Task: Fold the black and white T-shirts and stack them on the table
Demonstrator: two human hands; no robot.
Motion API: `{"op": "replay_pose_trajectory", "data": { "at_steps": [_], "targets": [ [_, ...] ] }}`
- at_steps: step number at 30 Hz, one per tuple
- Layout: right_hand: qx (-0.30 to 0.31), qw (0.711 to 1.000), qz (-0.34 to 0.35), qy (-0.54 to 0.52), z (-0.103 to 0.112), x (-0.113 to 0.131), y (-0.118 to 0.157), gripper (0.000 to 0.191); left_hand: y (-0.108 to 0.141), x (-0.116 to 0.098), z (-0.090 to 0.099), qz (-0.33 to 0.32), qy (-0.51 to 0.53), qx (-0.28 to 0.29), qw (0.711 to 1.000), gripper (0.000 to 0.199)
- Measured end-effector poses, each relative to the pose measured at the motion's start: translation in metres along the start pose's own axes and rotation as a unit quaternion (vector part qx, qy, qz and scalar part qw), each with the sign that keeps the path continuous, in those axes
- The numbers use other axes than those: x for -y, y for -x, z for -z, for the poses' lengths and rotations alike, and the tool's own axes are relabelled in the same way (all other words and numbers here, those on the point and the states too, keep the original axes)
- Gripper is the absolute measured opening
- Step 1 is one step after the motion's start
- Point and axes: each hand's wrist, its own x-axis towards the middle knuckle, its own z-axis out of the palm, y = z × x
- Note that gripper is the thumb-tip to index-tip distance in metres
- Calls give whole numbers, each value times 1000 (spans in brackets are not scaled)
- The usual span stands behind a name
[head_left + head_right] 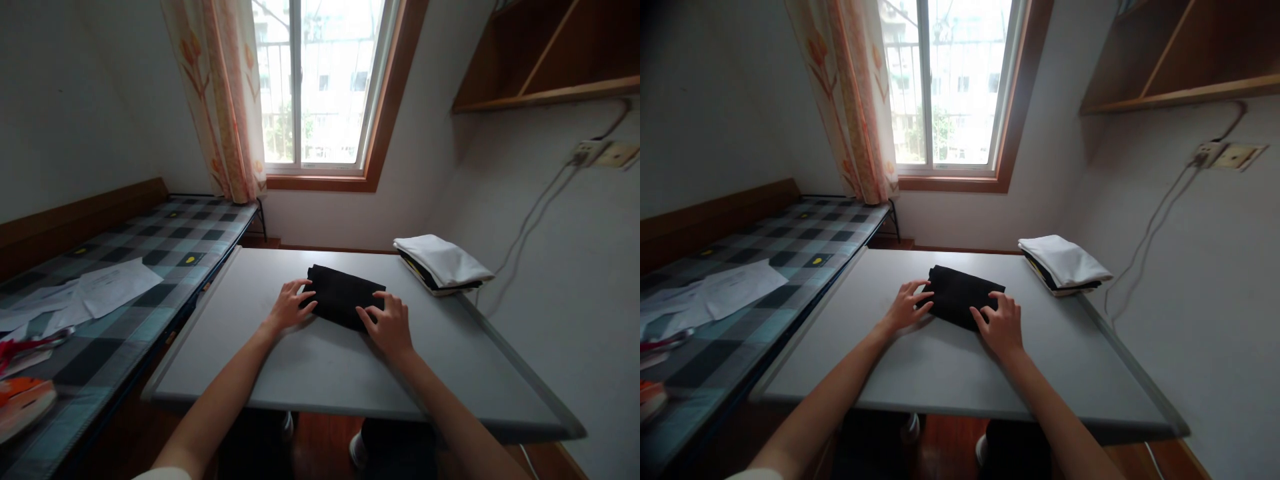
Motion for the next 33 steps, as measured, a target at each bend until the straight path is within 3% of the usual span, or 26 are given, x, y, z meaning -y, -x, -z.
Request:
{"op": "replay_pose_trajectory", "data": {
  "at_steps": [3,6,10,13,20,25,30,33],
  "targets": [
    [32,999,19,-32,-12,17,-33,46,0,-8,-6,-4,3,12,1000,41],
    [92,994,51,-35,-33,31,-53,59,3,-10,-17,1,-1,60,998,52],
    [124,990,61,-35,-54,33,-49,67,8,-5,-24,14,0,100,995,61],
    [141,988,52,-28,-57,18,-34,68,9,-4,-22,11,5,112,994,65],
    [170,985,-24,17,-44,-32,10,68,8,-14,-17,-5,-38,113,993,70],
    [131,990,-46,4,-30,-48,35,65,1,-37,-24,-128,-47,82,987,60],
    [70,990,-87,-88,-12,-60,36,56,-19,-69,-43,-231,-65,108,965,44],
    [60,972,-134,-184,-3,-68,31,54,-34,-77,-52,-269,-82,137,950,35]
  ]
}}
